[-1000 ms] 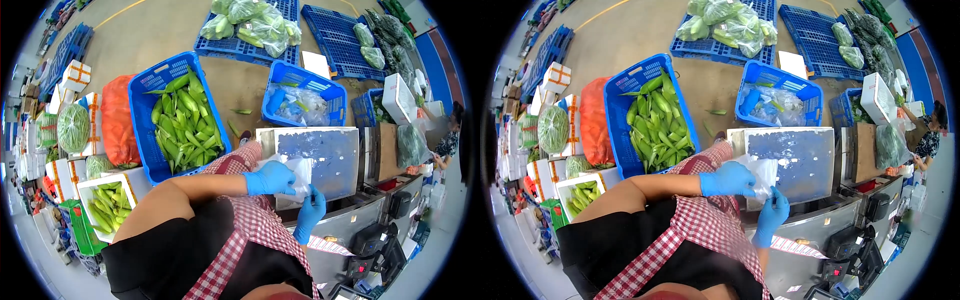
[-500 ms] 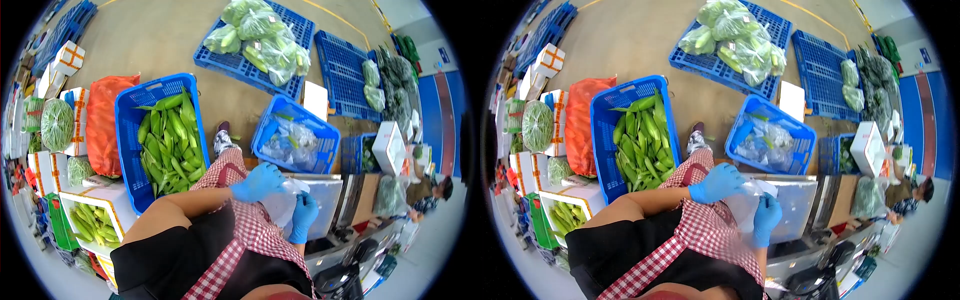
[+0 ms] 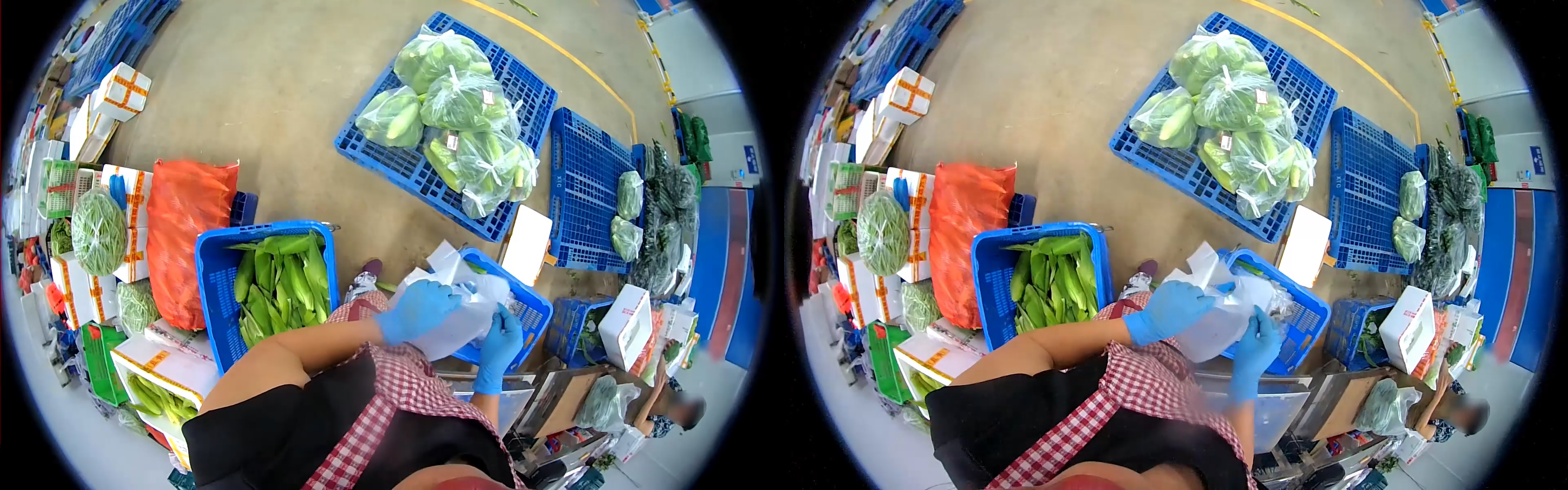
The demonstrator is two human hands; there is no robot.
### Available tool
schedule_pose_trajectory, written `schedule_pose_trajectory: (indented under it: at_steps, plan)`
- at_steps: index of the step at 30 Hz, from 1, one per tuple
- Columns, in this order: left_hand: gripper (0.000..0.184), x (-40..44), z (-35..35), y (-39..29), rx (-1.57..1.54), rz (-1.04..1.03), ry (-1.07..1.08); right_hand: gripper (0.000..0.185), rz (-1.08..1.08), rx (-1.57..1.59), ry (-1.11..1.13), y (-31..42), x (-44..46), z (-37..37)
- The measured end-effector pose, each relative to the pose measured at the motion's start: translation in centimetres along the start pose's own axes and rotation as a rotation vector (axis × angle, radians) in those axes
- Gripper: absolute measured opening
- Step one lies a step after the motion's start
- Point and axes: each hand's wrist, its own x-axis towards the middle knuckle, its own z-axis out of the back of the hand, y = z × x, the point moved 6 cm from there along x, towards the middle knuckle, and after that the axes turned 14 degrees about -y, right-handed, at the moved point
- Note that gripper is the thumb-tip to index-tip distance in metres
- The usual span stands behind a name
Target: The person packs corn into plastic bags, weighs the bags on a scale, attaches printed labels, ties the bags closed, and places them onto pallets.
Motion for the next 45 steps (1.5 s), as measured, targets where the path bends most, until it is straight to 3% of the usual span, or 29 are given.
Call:
schedule_pose_trajectory:
  at_steps: [3, 6, 7, 8, 9, 10, 12, 14, 17, 20, 22, 23, 24, 26, 27, 28, 29, 30, 33, 34, 36, 37, 38, 40, 41, 44, 45]
  plan:
    - [0.014, 0.9, 0.4, 2.7, -0.007, 0.131, -0.067, 0.018, -0.038, 0.120, 0.016, 1.0, 1.8, -2.5]
    - [0.017, 1.5, 2.0, 5.7, -0.284, 0.303, -0.227, 0.022, -0.437, 0.303, 0.168, 0.4, 1.9, -6.0]
    - [0.016, 2.0, 2.8, 6.2, -0.368, 0.330, -0.287, 0.028, -0.646, 0.346, 0.377, -0.3, 1.4, -7.7]
    - [0.016, 2.2, 2.6, 7.1, -0.554, 0.485, -0.212, 0.027, -0.705, 0.408, 0.509, -0.7, 0.8, -10.0]
    - [0.017, 2.2, 2.3, 7.5, -0.742, 0.645, -0.120, 0.023, -0.672, 0.347, 0.629, 1.4, 0.8, -11.1]
    - [0.017, 2.4, 1.9, 7.5, -0.927, 0.800, -0.021, 0.020, -0.618, 0.480, 0.694, 1.4, 0.7, -12.9]
    - [0.017, 2.7, 2.5, 8.7, -0.838, 0.968, 0.057, 0.019, -0.632, 0.581, 0.586, 2.2, 1.8, -15.3]
    - [0.018, 2.2, 1.9, 11.6, -1.091, 1.152, -0.105, 0.020, -0.773, 0.701, 0.489, 3.2, 3.1, -17.3]
    - [0.018, 3.6, 4.3, 15.2, -1.222, 1.406, -0.384, 0.024, -0.894, 0.916, 0.593, 2.7, 6.1, -19.8]
    - [0.016, 0.9, 2.2, 24.2, -0.685, 1.278, -0.398, 0.030, -1.301, 1.180, 0.580, 3.1, 10.0, -21.8]
    - [0.013, 0.2, 5.0, 29.3, -0.128, 1.211, -0.606, 0.035, -1.212, 1.268, 0.679, 3.6, 14.8, -22.8]
    - [0.013, -1.5, 6.7, 31.9, -0.060, 1.289, -0.765, 0.036, -1.200, 1.317, 0.703, 3.8, 17.9, -23.5]
    - [0.016, -5.4, 7.0, 36.3, -0.031, 1.361, -0.826, 0.037, -1.199, 1.367, 0.715, 4.3, 20.1, -24.4]
    - [0.017, -10.1, 7.2, 41.8, -0.094, 1.533, -0.931, 0.036, -1.208, 1.143, 0.666, 7.2, 22.6, -25.5]
    - [0.020, -9.3, 8.3, 42.2, -0.274, 1.537, -1.023, 0.035, -1.182, 1.045, 0.640, 7.7, 23.4, -27.0]
    - [0.014, -7.3, 10.0, 44.4, -0.023, 1.492, -0.633, 0.034, -1.151, 0.947, 0.613, 9.3, 24.4, -28.4]
    - [0.052, -6.1, 9.9, 45.5, -0.328, 1.476, -0.728, 0.031, -1.137, 0.939, 0.648, 11.5, 25.5, -29.0]
    - [0.087, -0.2, 13.4, 42.6, -0.407, 1.379, -0.672, 0.029, -1.006, 0.868, 0.771, 13.4, 26.4, -30.0]
    - [0.083, 15.8, 19.4, 33.5, -0.406, 0.893, -0.552, 0.022, -0.610, 0.674, 1.071, 17.8, 26.8, -33.4]
    - [0.077, 19.1, 17.4, 32.6, -0.170, 0.788, -0.410, 0.021, -0.623, 0.636, 1.121, 20.3, 25.9, -33.8]
    - [0.064, 20.7, 14.6, 34.9, 0.052, 0.765, -0.274, 0.018, -0.642, 0.558, 1.216, 26.0, 25.0, -33.5]
    - [0.057, 19.7, 12.5, 37.8, 0.044, 0.852, -0.276, 0.016, -0.691, 0.579, 1.425, 26.2, 24.8, -34.5]
    - [0.051, 18.7, 10.8, 40.4, 0.035, 0.933, -0.270, 0.017, -0.446, 0.460, 1.439, 26.2, 26.0, -35.2]
    - [0.037, 16.1, 9.7, 44.3, -0.397, 1.161, -0.560, 0.020, 0.031, 0.216, 1.409, 26.3, 28.6, -36.8]
    - [0.031, 14.5, 9.3, 45.9, -0.622, 1.268, -0.705, 0.026, -0.065, 0.204, 1.366, 24.6, 29.4, -38.0]
    - [0.028, 13.9, 9.3, 47.4, 0.066, 0.758, 0.035, 0.040, -0.173, 0.059, 1.309, 15.6, 30.5, -43.1]
    - [0.028, 13.0, 9.1, 48.2, 0.022, 0.793, 0.017, 0.046, -0.031, -0.018, 1.324, 12.7, 30.3, -45.2]
